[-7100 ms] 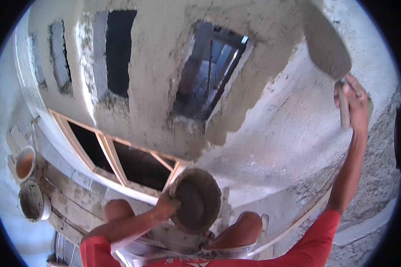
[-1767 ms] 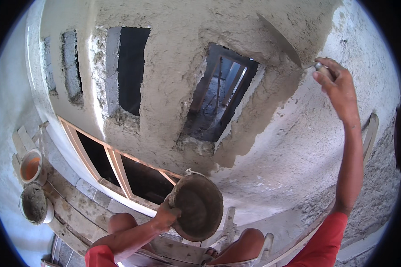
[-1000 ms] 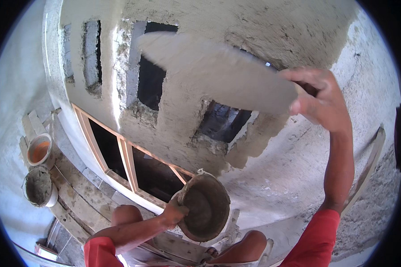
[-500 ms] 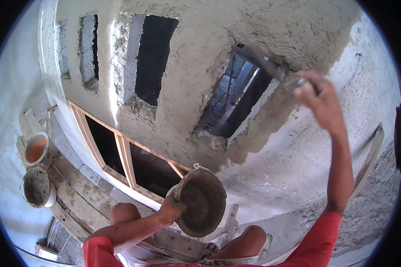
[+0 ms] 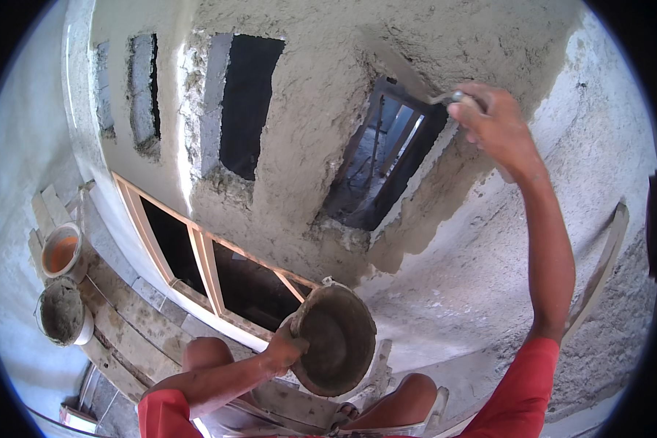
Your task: The person uses a float to smooth wet plaster on a ceiling and wall, then uses a trowel to mix mortar in a bucket and apply it to a wall surface.
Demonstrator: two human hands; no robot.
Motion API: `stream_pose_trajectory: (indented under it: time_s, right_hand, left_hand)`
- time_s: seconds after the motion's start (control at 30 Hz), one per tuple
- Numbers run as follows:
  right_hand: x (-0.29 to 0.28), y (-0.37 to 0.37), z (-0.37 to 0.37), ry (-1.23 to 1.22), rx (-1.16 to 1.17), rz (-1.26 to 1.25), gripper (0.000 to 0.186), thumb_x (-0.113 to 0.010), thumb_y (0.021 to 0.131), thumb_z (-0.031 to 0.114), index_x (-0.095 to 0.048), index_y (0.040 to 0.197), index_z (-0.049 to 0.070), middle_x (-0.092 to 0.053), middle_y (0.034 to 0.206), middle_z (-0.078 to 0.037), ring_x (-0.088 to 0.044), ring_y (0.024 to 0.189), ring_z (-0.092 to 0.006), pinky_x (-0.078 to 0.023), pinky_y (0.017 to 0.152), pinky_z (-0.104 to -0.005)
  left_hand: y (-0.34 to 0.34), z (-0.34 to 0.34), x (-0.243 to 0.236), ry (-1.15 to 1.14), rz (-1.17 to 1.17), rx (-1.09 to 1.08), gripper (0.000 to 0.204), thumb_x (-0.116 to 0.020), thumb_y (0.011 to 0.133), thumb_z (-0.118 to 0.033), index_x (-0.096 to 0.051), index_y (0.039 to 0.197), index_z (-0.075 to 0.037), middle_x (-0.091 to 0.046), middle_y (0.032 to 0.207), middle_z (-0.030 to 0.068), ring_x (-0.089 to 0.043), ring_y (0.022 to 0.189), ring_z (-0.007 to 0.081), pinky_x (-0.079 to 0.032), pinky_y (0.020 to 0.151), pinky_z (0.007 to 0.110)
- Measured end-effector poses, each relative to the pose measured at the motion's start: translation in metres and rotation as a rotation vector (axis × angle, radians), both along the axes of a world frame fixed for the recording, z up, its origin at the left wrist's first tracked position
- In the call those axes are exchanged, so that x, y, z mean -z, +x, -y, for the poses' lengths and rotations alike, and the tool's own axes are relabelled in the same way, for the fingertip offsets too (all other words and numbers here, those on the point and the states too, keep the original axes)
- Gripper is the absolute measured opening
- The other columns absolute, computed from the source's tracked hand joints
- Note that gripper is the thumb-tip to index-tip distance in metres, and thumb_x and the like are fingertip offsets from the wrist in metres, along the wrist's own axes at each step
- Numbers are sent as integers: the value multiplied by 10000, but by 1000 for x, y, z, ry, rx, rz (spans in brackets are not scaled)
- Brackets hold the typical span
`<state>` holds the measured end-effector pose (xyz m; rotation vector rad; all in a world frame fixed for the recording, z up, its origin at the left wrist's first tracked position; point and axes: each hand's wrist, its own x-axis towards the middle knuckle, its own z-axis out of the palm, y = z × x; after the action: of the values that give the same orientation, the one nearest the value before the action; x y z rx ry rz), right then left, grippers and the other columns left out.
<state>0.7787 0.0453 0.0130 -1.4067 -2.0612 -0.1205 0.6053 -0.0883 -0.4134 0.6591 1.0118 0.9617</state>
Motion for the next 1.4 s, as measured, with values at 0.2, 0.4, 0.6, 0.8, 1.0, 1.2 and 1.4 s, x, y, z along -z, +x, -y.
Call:
stream_pose_trajectory:
  time_s: [0.2, 0.4, 0.6, 0.8, 1.0, 1.2, 1.4]
  right_hand:
    - [-36, 57, 21, 244, 141, -3, 444, -670, 870, 257, -622, 1230, 2, -677, 1002, -147, -622, 780, -177, -529, 709, -294]
    - [-62, 112, 56, 537, 164, 141, 436, -689, 875, 273, -632, 1233, 31, -647, 905, -98, -520, 685, -129, -470, 638, -278]
    - [-42, 109, 90, 69, -424, 6, 448, -658, 888, 328, -635, 1180, -10, -629, 803, -50, -558, 632, -105, -487, 585, -246]
    - [-41, 112, 39, 300, 110, 30, 476, -566, 939, 408, -612, 1238, 41, -606, 736, -30, -544, 593, -105, -488, 526, -274]
    - [-16, 136, 95, 162, 273, -135, 414, -556, 927, 343, -620, 1244, 85, -632, 856, -73, -544, 666, -99, -492, 569, -254]
    - [115, 139, 101, -824, -409, 429, 306, -657, 876, 225, -647, 1136, 63, -590, 1276, -148, -586, 1126, -322, -459, 986, -438]
    - [246, 110, 100, -536, -351, 996, 167, -618, 772, 111, -674, 901, 20, -653, 863, -199, -677, 801, -342, -547, 708, -429]
  left_hand:
    - [6, -4, 19, 23, -7, 12, 645, -556, 691, 52, -453, 1327, 3, -610, 1090, 142, -605, 948, 220, -526, 740, 324]
    - [9, -7, 12, 6, -3, 54, 663, -558, 683, 49, -447, 1336, 18, -624, 1067, 134, -614, 931, 217, -520, 788, 326]
    - [12, -5, 12, 52, -88, -13, 567, -525, 690, 80, -532, 1255, 24, -623, 1074, 112, -595, 964, 205, -510, 785, 324]
    - [20, 5, -8, 133, 161, 15, 601, -512, 689, 100, -508, 1283, 5, -618, 1108, 120, -607, 1028, 254, -537, 839, 375]
    - [14, 2, -28, -136, -36, 62, 645, -521, 664, 104, -480, 1300, 4, -600, 1150, 126, -592, 1048, 243, -522, 888, 362]
    - [19, 3, 5, 77, 115, 70, 587, -538, 701, 70, -500, 1282, -4, -619, 1087, 112, -645, 960, 238, -583, 766, 357]
    - [17, 6, -16, 34, 65, 74, 673, -516, 704, 81, -425, 1366, -3, -583, 1207, 118, -576, 1115, 226, -492, 946, 349]
